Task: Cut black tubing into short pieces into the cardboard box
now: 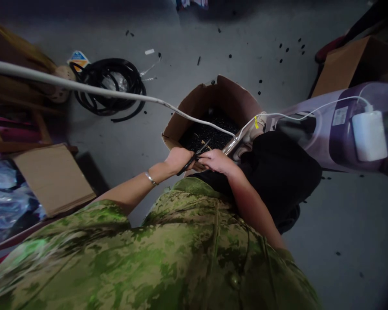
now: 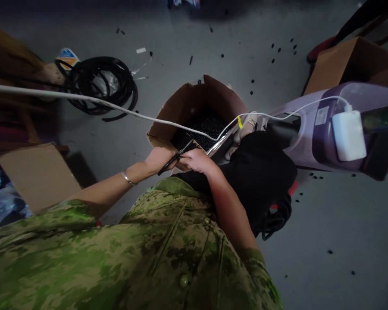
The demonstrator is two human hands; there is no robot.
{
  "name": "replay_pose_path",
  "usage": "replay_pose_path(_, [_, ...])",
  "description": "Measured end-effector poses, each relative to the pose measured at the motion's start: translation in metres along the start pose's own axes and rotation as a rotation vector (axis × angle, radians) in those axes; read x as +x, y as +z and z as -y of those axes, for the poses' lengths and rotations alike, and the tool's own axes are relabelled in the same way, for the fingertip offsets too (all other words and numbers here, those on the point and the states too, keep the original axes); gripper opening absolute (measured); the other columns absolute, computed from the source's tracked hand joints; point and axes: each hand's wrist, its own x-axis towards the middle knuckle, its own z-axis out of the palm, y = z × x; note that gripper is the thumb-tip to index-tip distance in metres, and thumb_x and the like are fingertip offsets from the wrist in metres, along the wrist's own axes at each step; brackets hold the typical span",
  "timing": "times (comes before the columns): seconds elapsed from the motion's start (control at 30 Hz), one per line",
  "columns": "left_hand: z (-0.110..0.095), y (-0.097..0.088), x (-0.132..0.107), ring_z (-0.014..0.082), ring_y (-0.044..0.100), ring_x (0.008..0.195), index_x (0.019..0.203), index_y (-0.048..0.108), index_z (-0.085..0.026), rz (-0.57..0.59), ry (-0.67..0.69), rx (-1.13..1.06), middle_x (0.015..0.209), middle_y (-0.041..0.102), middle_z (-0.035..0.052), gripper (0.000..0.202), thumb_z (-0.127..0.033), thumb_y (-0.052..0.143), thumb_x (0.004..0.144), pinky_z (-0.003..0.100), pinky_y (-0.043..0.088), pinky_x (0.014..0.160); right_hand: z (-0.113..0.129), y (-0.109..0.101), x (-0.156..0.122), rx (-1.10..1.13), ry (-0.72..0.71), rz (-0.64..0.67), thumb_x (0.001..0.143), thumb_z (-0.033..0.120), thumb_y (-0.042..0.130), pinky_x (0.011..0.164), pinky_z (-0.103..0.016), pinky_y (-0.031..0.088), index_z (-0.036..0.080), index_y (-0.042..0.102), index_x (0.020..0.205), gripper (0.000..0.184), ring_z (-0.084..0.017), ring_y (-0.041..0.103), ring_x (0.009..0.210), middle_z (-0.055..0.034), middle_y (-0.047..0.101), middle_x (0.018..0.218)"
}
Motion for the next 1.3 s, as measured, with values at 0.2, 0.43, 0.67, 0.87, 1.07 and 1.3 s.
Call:
replay_pose_path(0.2, [0.012, 0.004, 0.002, 0.0327, 0.073, 0.093, 0.099, 0.076, -0.011, -0.026, -0.035, -0.068, 0.098, 0.076, 0.0223, 0.045, -0.043, 0.043, 0.098, 0.036, 0.054, 0.078, 0.001, 0.001, 0.000, -0.044, 0.038, -0.005, 0.093, 0.028, 0.056, 0.055, -0.024, 0.036, 0.018, 0.069, 0.073, 0.025, -0.010, 0.048, 0.047, 0.0048, 0.054, 0.053])
replay_pose_path(0.43, [0.025, 0.020, -0.001, 0.0350, 0.073, 0.097, 0.105, 0.074, -0.014, 0.005, -0.124, -0.099, 0.102, 0.076, 0.0215, 0.048, -0.049, 0.042, 0.098, 0.036, 0.054, 0.077, 0.007, -0.003, -0.002, -0.084, 0.082, 0.006, 0.094, 0.025, 0.058, 0.054, -0.022, 0.037, 0.018, 0.058, 0.064, 0.031, -0.009, 0.049, 0.045, 0.0062, 0.052, 0.051])
replay_pose_path(0.67, [0.027, 0.024, 0.000, 0.0298, 0.073, 0.088, 0.093, 0.073, -0.014, -0.110, -0.044, -0.270, 0.094, 0.076, 0.0183, 0.044, -0.047, 0.044, 0.096, 0.032, 0.053, 0.075, 0.010, -0.006, -0.009, -0.192, 0.095, -0.006, 0.095, 0.029, 0.059, 0.055, -0.022, 0.037, 0.019, 0.058, 0.062, 0.035, -0.009, 0.052, 0.047, 0.0026, 0.061, 0.056])
replay_pose_path(0.87, [0.032, 0.022, -0.002, 0.0188, 0.066, 0.064, 0.075, 0.071, -0.016, -0.090, 0.110, -0.625, 0.063, 0.069, 0.0059, 0.050, -0.053, 0.044, 0.095, 0.024, 0.047, 0.064, 0.014, -0.013, -0.024, -0.036, 0.084, -0.074, 0.097, 0.026, 0.054, 0.052, -0.021, 0.037, 0.019, 0.053, 0.064, 0.033, -0.008, 0.049, 0.042, 0.0043, 0.058, 0.056])
replay_pose_path(1.07, [0.022, 0.013, -0.005, 0.0156, 0.065, 0.064, 0.083, 0.072, -0.014, -0.017, 0.282, -0.782, 0.067, 0.071, 0.0038, 0.049, -0.056, 0.048, 0.095, 0.022, 0.045, 0.062, 0.005, -0.014, -0.023, -0.013, 0.010, -0.306, 0.096, 0.031, 0.053, 0.056, -0.022, 0.038, 0.021, 0.048, 0.063, 0.035, -0.011, 0.052, 0.052, 0.0031, 0.055, 0.057])
replay_pose_path(1.3, [0.019, 0.013, -0.003, 0.0154, 0.064, 0.066, 0.084, 0.071, -0.016, -0.046, 0.363, -0.709, 0.070, 0.070, 0.0039, 0.044, -0.051, 0.048, 0.096, 0.022, 0.042, 0.059, -0.001, -0.012, -0.020, -0.169, -0.033, -0.382, 0.096, 0.035, 0.052, 0.066, -0.025, 0.040, 0.021, 0.053, 0.065, 0.034, -0.017, 0.058, 0.071, -0.0007, 0.059, 0.064])
